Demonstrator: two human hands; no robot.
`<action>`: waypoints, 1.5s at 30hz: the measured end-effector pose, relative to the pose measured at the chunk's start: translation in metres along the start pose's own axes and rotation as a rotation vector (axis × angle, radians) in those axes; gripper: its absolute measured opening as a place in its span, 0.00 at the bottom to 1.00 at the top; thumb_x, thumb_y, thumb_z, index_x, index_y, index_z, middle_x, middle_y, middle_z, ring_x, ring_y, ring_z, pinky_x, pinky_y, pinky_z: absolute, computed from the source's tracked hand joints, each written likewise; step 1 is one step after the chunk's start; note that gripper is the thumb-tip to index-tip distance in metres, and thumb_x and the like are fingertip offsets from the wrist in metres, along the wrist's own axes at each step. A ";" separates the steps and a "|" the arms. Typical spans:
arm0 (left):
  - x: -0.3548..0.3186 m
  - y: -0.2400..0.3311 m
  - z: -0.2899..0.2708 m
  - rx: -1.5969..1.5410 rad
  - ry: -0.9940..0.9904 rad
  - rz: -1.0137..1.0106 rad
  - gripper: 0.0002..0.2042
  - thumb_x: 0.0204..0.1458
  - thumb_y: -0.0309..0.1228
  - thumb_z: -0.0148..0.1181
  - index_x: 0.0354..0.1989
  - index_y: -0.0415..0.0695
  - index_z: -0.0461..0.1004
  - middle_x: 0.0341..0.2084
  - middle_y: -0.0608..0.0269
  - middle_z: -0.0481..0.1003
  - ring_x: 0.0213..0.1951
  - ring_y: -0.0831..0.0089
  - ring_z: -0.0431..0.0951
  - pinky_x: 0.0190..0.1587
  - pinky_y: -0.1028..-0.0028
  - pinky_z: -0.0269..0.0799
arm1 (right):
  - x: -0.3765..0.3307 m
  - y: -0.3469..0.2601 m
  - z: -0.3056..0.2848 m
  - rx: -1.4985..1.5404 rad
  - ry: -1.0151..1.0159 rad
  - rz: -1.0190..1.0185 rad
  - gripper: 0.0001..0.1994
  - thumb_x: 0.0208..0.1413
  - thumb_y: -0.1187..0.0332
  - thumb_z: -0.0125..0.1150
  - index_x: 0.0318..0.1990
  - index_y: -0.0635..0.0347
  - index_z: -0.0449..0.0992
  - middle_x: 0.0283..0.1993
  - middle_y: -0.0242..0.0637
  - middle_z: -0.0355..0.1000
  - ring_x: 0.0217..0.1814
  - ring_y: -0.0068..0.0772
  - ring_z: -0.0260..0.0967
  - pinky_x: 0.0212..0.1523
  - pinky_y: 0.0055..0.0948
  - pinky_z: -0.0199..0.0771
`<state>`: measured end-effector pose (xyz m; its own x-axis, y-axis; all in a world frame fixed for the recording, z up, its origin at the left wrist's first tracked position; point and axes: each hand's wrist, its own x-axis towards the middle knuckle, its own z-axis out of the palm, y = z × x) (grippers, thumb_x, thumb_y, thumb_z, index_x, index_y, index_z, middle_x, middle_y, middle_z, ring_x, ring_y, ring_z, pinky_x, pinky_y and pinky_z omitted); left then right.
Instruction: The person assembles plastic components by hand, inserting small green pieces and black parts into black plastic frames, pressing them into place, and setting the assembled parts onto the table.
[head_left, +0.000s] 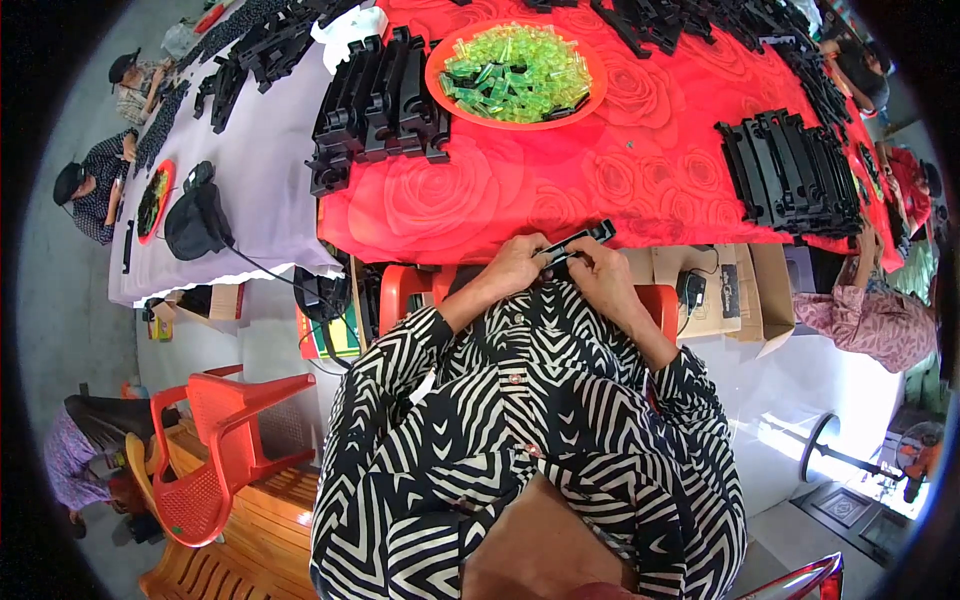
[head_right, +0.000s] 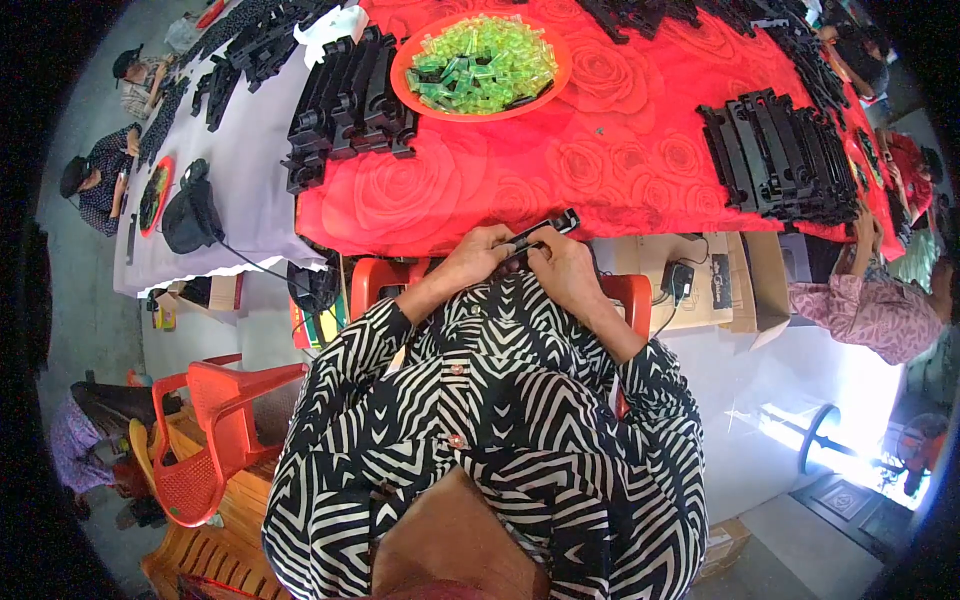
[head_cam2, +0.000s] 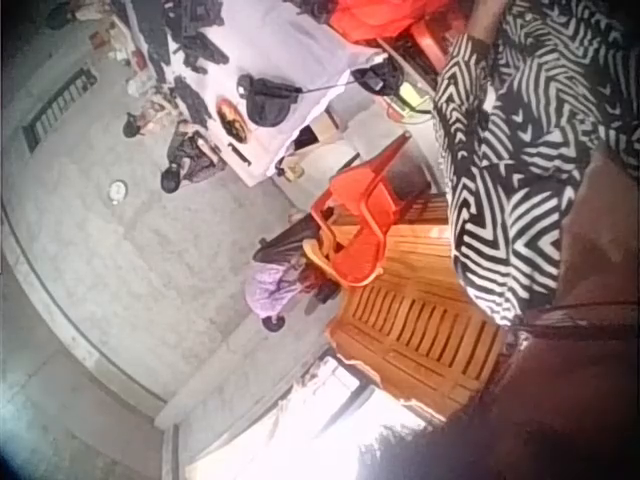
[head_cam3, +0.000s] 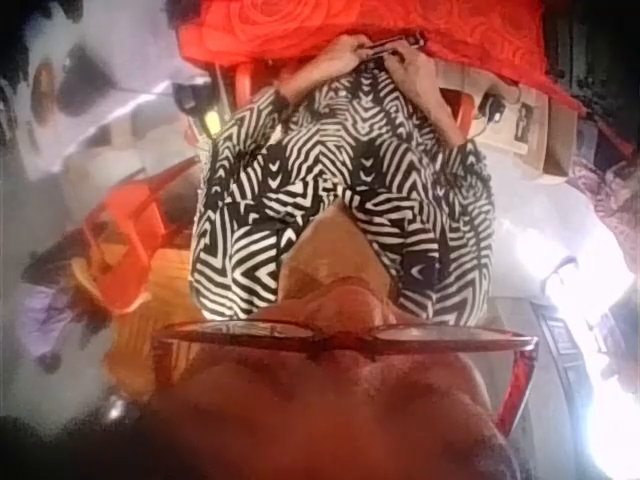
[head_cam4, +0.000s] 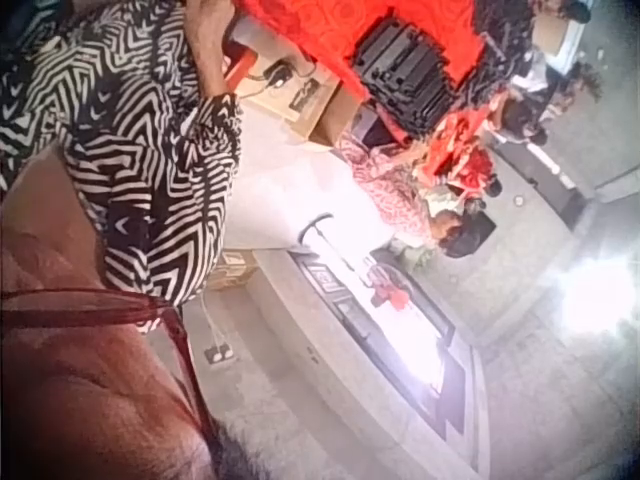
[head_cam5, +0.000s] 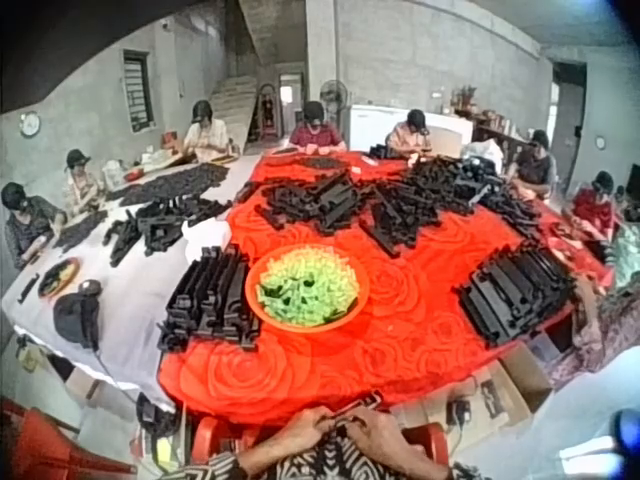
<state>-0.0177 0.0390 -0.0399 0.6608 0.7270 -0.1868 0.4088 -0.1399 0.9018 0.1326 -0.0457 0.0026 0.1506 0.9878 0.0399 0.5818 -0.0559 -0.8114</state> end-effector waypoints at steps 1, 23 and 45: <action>0.001 0.004 0.003 -0.156 -0.043 -0.072 0.08 0.49 0.28 0.51 0.27 0.35 0.70 0.17 0.61 0.71 0.21 0.77 0.69 0.24 0.76 0.63 | -0.002 -0.003 -0.003 0.007 -0.028 0.068 0.12 0.45 0.73 0.52 0.38 0.66 0.69 0.18 0.45 0.67 0.20 0.37 0.67 0.24 0.32 0.67; -0.008 0.008 0.003 -0.149 -0.007 -0.124 0.08 0.49 0.29 0.51 0.29 0.37 0.73 0.16 0.60 0.73 0.19 0.75 0.73 0.23 0.73 0.66 | 0.011 0.007 -0.006 0.577 -0.289 0.376 0.09 0.47 0.75 0.43 0.34 0.67 0.70 0.11 0.28 0.61 0.07 0.15 0.53 0.07 0.17 0.51; -0.008 0.013 0.005 0.114 -0.021 -0.075 0.11 0.43 0.36 0.55 0.29 0.41 0.75 0.21 0.53 0.74 0.28 0.61 0.75 0.33 0.66 0.66 | 0.044 0.007 -0.034 -0.375 -0.405 -0.088 0.13 0.37 0.64 0.60 0.30 0.62 0.71 0.28 0.47 0.69 0.34 0.48 0.68 0.34 0.41 0.64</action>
<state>-0.0146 0.0276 -0.0287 0.6382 0.7244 -0.2608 0.5255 -0.1623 0.8352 0.1711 -0.0072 0.0184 -0.1879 0.9638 -0.1893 0.8338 0.0547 -0.5494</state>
